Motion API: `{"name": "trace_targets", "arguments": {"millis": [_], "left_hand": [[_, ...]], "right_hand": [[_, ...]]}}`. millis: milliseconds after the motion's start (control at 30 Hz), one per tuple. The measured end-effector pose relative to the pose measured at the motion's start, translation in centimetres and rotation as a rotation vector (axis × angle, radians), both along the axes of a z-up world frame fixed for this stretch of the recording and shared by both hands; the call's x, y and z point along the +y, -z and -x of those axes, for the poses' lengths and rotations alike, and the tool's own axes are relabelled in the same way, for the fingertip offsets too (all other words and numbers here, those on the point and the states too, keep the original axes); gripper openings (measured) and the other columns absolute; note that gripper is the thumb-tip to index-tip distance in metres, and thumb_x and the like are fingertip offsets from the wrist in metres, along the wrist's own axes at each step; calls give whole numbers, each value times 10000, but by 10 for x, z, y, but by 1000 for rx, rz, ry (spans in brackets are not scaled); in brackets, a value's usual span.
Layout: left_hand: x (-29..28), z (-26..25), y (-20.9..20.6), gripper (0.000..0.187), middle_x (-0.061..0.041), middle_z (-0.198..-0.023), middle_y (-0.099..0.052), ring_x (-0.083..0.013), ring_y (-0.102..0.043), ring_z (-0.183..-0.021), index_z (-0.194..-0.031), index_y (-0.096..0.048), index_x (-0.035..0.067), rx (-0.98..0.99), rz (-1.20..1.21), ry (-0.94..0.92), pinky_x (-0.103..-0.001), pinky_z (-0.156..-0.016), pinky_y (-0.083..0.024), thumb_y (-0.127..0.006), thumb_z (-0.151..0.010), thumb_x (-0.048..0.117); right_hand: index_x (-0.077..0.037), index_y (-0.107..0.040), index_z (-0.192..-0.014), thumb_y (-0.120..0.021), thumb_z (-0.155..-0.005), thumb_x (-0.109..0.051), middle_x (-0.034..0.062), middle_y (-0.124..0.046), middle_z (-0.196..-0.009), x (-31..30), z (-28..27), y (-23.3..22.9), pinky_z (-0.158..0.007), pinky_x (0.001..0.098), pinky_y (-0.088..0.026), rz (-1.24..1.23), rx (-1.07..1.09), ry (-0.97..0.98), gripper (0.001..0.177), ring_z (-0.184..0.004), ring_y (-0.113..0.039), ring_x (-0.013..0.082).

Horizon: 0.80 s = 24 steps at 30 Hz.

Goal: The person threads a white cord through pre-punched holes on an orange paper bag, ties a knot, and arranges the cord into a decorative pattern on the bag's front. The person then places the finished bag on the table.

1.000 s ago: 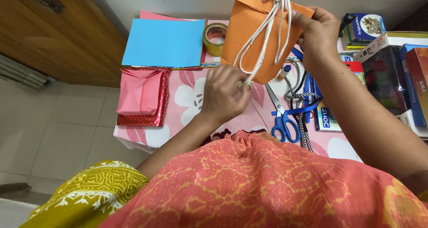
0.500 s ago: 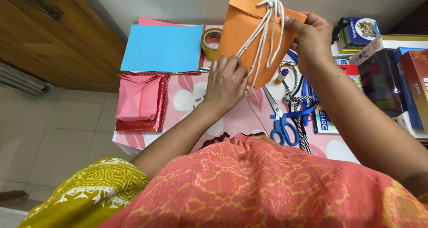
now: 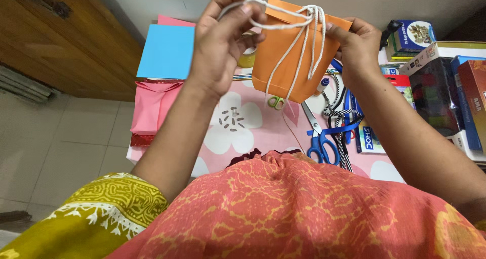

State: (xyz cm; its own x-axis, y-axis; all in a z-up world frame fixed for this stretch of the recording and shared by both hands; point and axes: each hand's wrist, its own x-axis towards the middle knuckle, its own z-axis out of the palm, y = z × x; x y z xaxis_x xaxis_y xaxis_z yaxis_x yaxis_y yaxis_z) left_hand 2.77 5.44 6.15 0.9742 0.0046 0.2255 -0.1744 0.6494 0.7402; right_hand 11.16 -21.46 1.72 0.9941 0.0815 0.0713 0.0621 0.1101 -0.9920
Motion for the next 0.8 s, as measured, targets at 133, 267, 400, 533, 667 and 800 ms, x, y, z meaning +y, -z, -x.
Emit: {"name": "trace_targets", "arguments": {"millis": [133, 267, 400, 533, 667, 800], "left_hand": [[13, -2, -10, 242, -99, -1054, -699, -218, -716, -967, -1217, -568, 56, 71, 120, 76, -351, -793, -572, -657, -993, 76], [24, -14, 8, 297, -66, -1054, -692, -189, -714, -991, -1231, -603, 19, 47, -3, -79, -351, -885, -628, -704, -954, 49], [31, -23, 45, 302, -39, -995, -673, -106, -647, -874, -1213, -704, 32, 161, -570, -324, -265, -743, -514, -740, -918, 84], [19, -26, 78, 396, -63, -935, -644, -136, -581, -777, -1183, -637, 90, 276, -840, -311, -327, -654, -475, -776, -812, 112], [-2, -23, 86, 333, -72, -1053, -650, -190, -648, -925, -1178, -642, 66, 45, -1080, -508, -348, -837, -558, -731, -860, 105], [-23, -7, 72, 434, -174, -1236, -596, -319, -586, -1142, -1247, -626, 39, -290, -1414, -1001, -461, -976, -439, -749, -839, 121]], "right_hand": [[-17, -714, -1053, -724, -982, -65, 96, -765, -1032, 2, 1, -1, -814, 290, -664, 37, 37, 10, 87, -896, -773, 146], [-30, -708, -1067, -691, -999, -89, 88, -767, -1006, 3, 3, -3, -762, 271, -638, 50, 106, -10, 91, -864, -765, 140], [-26, -685, -1080, -670, -1013, -91, 78, -750, -1006, 3, 7, -1, -692, 271, -605, -25, 195, -91, 95, -823, -735, 135], [-28, -686, -1089, -658, -1002, -101, 76, -740, -982, 8, 12, 4, -653, 283, -578, -30, 245, -137, 116, -791, -719, 135], [-6, -698, -1105, -636, -983, -96, 90, -765, -1002, 15, 13, 10, -775, 278, -633, -40, 291, -126, 163, -859, -762, 143], [19, -678, -1115, -636, -1014, -98, 102, -746, -1006, 17, 14, 13, -774, 304, -613, -86, 303, -148, 160, -856, -738, 163]]}}
